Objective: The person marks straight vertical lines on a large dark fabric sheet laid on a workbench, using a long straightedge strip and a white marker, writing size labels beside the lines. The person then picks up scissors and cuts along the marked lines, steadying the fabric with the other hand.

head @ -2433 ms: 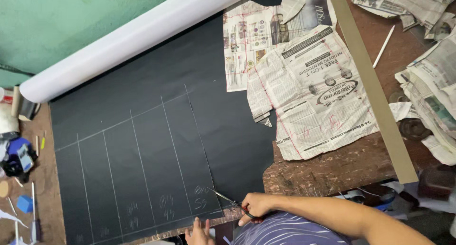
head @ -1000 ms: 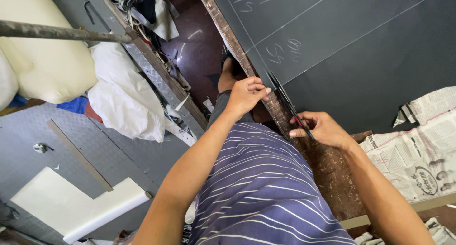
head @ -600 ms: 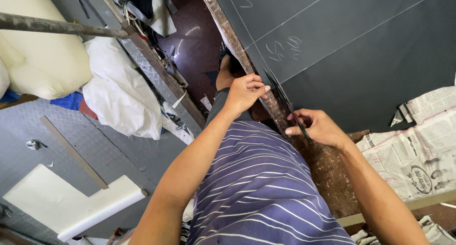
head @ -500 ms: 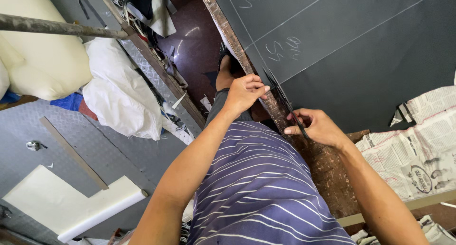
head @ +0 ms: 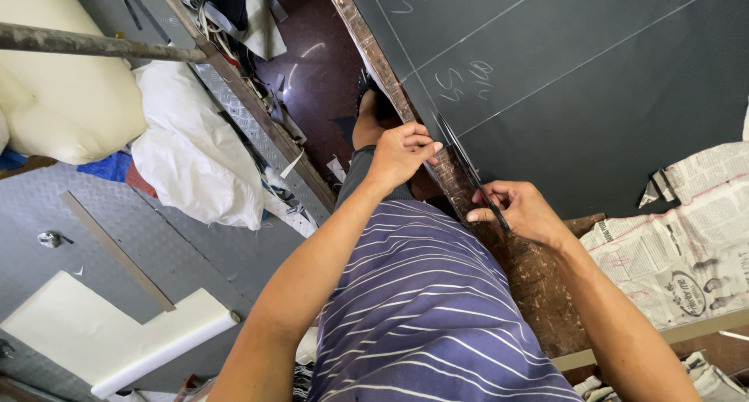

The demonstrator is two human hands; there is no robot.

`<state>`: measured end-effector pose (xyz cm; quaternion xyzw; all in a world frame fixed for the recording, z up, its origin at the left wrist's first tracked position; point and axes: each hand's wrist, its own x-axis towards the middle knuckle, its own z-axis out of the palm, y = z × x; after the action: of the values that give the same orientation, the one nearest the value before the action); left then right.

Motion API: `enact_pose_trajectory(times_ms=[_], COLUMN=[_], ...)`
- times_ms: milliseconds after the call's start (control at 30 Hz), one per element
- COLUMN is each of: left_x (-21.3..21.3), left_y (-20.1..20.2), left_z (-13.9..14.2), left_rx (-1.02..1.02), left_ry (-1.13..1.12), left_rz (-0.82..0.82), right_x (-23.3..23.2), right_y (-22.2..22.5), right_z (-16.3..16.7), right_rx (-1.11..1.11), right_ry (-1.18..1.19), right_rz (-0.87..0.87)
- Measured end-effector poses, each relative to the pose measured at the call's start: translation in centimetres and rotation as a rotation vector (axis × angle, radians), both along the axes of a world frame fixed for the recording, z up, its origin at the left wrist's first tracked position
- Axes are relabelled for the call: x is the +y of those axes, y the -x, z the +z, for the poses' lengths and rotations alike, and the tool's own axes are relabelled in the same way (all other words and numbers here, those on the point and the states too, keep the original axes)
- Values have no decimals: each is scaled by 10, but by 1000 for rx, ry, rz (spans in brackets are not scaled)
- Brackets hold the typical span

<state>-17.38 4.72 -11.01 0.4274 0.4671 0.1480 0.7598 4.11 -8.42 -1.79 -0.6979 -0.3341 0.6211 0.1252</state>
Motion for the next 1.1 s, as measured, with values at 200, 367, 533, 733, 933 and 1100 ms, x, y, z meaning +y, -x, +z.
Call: enact_pose_trajectory(times_ms=[200,367,533,733,933,1100], left_x=[-1,1,4,5,9,9], left_y=[0,-1,1,2,3,6], left_z=[-3,2,6,12,17,17], left_rx=[-29,-28,-1,-11,48,-9], left_ry=[-40,-60,-60,-95,-175,-181], left_rz=[-1,-1,-25,-27,-51,-45], right_x=[28,46,56,90,106,129], right_y=[7,13,18,26,29,33], right_z=[-6,-1,12,15,21,9], right_rx=[-42,40,16,55,111,136], right_ry=[-16,-63,-19,0,-7,-24], right_rz=[36,-38,-41,-92,-111,-132])
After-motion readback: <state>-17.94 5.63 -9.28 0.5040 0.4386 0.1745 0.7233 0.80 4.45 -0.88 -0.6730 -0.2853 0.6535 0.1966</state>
